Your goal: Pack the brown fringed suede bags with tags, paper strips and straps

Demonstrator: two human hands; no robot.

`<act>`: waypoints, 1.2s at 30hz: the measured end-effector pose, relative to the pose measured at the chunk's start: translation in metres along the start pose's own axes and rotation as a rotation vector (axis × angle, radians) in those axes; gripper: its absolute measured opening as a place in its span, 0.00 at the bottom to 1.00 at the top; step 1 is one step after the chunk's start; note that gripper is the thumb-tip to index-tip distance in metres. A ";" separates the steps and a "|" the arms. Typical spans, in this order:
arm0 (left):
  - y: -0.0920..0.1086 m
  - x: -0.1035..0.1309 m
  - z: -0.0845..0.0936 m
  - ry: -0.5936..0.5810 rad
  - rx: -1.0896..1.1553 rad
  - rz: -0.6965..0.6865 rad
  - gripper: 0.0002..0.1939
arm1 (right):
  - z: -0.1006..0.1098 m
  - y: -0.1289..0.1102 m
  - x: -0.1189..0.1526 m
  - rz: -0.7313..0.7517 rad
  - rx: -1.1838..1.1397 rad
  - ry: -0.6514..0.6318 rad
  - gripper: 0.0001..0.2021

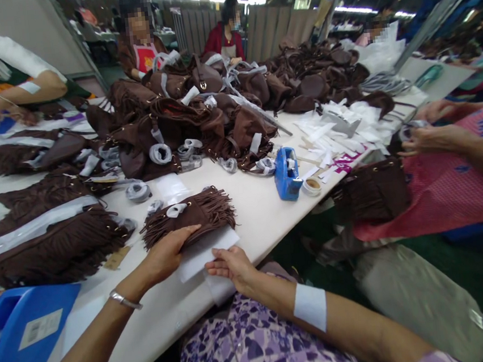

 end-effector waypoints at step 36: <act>0.022 0.026 -0.054 0.105 -0.598 -0.100 0.34 | 0.009 -0.117 0.023 0.884 1.495 -0.193 0.29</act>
Point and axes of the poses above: each hand's wrist, its own x-axis away from the middle knuckle, its own z-axis out of the back of the hand, y = z × x, the point moved 8 cm from there along -x, towards the middle knuckle, and after that the axes turned 3 degrees about -x, right-handed, at the moved point
